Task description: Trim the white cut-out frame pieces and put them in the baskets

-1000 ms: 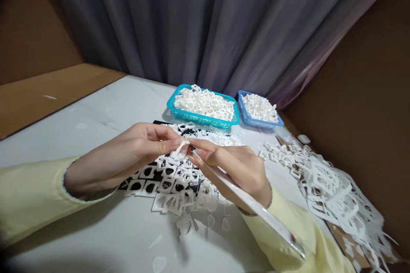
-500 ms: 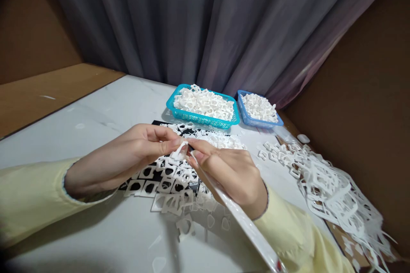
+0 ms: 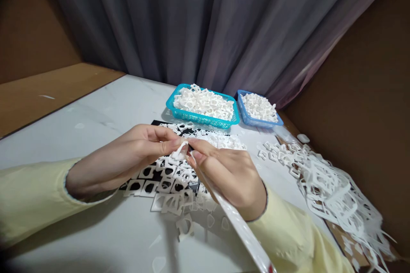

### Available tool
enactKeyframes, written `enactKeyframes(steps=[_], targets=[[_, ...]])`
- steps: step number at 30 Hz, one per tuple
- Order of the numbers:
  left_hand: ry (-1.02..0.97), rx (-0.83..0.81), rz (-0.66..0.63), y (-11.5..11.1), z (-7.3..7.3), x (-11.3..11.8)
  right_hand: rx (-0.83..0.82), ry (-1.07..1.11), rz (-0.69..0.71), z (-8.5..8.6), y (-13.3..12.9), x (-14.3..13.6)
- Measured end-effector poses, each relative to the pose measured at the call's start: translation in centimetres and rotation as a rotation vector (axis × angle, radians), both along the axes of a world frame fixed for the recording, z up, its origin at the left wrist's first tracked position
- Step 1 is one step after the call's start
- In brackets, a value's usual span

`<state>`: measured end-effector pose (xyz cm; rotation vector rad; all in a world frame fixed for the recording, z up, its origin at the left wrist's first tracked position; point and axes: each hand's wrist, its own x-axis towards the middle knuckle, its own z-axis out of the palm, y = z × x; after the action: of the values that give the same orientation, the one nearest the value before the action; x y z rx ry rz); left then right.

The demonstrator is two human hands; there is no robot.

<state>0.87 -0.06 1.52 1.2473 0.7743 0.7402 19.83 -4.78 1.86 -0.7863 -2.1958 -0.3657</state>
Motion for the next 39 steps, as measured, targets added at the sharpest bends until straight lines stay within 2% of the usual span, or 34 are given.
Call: enactKeyframes(steps=[6,16,19,24,27,31,35,39], targets=[[-0.017,-0.028,-0.009,0.0,-0.2,0.0,0.071,-0.215,-0.052,0.2,0.2,-0.2],[-0.06,-0.092,0.0,0.1,-0.2,0.1,0.238,-0.19,-0.02,-2.3,0.9,-0.7],[-0.062,-0.072,-0.014,0.0,-0.1,0.1,0.185,-0.101,-0.049,-2.1,1.4,-0.2],[-0.034,-0.059,-0.04,-0.1,0.0,0.2,0.048,0.167,-0.163,-0.6,1.1,0.2],[-0.012,-0.07,-0.005,-0.1,0.1,0.2,-0.149,0.326,-0.101,0.2,0.4,0.1],[0.0,-0.021,0.016,-0.1,-0.1,0.1,-0.295,0.298,0.016,0.4,-0.1,0.0],[0.01,-0.01,0.018,-0.1,-0.3,0.0,-0.308,0.275,0.027,0.3,-0.1,-0.1],[-0.004,-0.008,0.008,-0.1,-0.3,0.0,-0.213,0.242,-0.014,0.3,-0.1,-0.4]])
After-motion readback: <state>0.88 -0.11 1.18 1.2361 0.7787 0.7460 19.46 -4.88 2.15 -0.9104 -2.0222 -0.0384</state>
